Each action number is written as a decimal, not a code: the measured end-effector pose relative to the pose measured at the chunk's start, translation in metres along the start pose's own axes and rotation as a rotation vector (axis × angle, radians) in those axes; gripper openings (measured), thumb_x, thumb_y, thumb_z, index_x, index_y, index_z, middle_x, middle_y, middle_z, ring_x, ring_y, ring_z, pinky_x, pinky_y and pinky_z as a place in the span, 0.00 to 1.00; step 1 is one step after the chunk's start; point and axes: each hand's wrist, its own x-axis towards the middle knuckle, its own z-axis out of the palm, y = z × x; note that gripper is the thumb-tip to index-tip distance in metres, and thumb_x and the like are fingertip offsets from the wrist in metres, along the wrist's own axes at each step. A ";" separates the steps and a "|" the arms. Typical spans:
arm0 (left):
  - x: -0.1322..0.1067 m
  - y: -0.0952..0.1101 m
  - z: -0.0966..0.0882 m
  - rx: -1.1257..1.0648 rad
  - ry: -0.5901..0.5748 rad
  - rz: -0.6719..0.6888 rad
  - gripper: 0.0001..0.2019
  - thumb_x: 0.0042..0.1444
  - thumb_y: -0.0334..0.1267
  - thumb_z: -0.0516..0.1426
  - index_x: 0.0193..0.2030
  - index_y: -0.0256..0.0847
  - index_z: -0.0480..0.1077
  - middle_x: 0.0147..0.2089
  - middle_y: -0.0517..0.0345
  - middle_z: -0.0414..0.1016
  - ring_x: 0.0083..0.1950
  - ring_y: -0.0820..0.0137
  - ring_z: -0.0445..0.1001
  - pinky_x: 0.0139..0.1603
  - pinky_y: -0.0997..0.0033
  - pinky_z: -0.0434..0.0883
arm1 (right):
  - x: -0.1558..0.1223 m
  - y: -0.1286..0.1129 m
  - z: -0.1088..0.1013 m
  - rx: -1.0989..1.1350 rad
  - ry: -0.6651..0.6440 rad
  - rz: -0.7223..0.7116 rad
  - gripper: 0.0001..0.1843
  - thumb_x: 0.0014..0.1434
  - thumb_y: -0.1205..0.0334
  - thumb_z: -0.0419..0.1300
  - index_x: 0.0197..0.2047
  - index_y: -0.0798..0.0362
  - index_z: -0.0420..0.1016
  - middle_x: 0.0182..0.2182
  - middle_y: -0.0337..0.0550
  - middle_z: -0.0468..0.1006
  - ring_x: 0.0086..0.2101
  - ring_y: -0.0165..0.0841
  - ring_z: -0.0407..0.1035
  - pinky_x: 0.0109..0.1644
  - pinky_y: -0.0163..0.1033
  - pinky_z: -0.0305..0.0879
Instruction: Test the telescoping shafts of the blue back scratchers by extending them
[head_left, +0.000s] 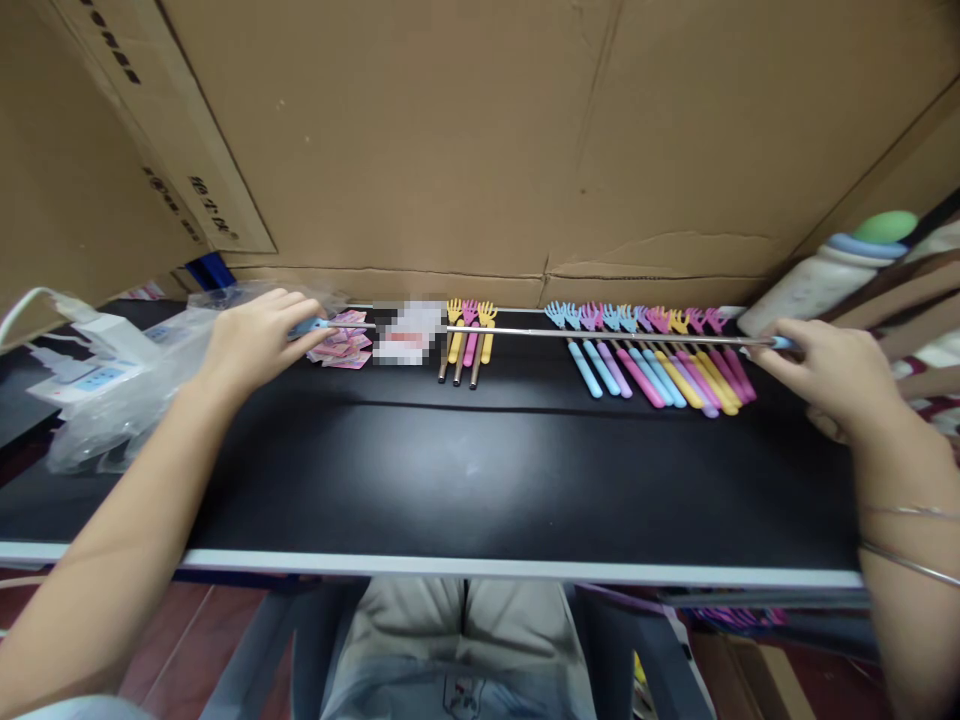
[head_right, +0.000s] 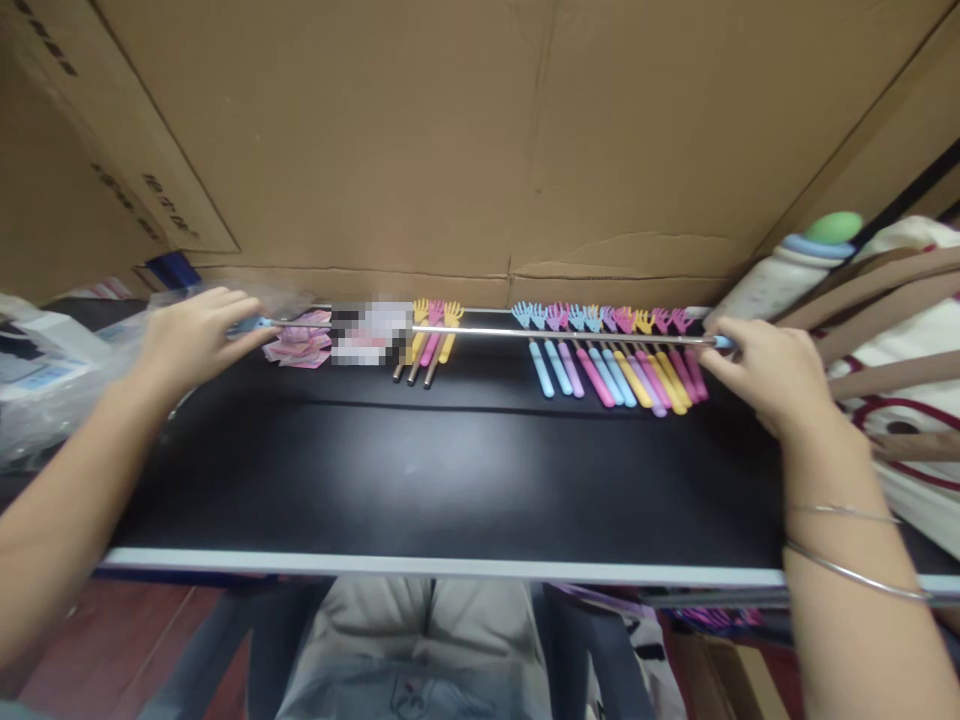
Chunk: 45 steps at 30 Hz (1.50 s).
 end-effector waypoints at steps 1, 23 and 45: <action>0.000 0.000 0.000 -0.005 0.001 -0.003 0.16 0.64 0.49 0.44 0.38 0.42 0.65 0.36 0.58 0.70 0.41 0.70 0.65 0.30 0.74 0.55 | 0.000 0.000 0.000 -0.009 0.002 0.004 0.10 0.49 0.53 0.51 0.30 0.50 0.63 0.28 0.49 0.74 0.28 0.37 0.64 0.31 0.37 0.52; 0.020 0.062 -0.020 -0.140 0.107 0.072 0.18 0.62 0.50 0.46 0.30 0.45 0.70 0.30 0.57 0.74 0.34 0.67 0.69 0.26 0.70 0.52 | -0.016 -0.100 -0.027 0.013 0.164 -0.177 0.19 0.56 0.49 0.48 0.30 0.51 0.74 0.19 0.46 0.72 0.23 0.34 0.64 0.25 0.35 0.41; 0.042 0.167 -0.047 -0.242 0.261 0.239 0.14 0.62 0.48 0.50 0.31 0.45 0.69 0.25 0.59 0.70 0.27 0.70 0.69 0.22 0.69 0.46 | -0.048 -0.225 -0.067 0.099 0.082 -0.494 0.16 0.63 0.58 0.44 0.33 0.48 0.71 0.22 0.41 0.77 0.22 0.32 0.68 0.23 0.35 0.36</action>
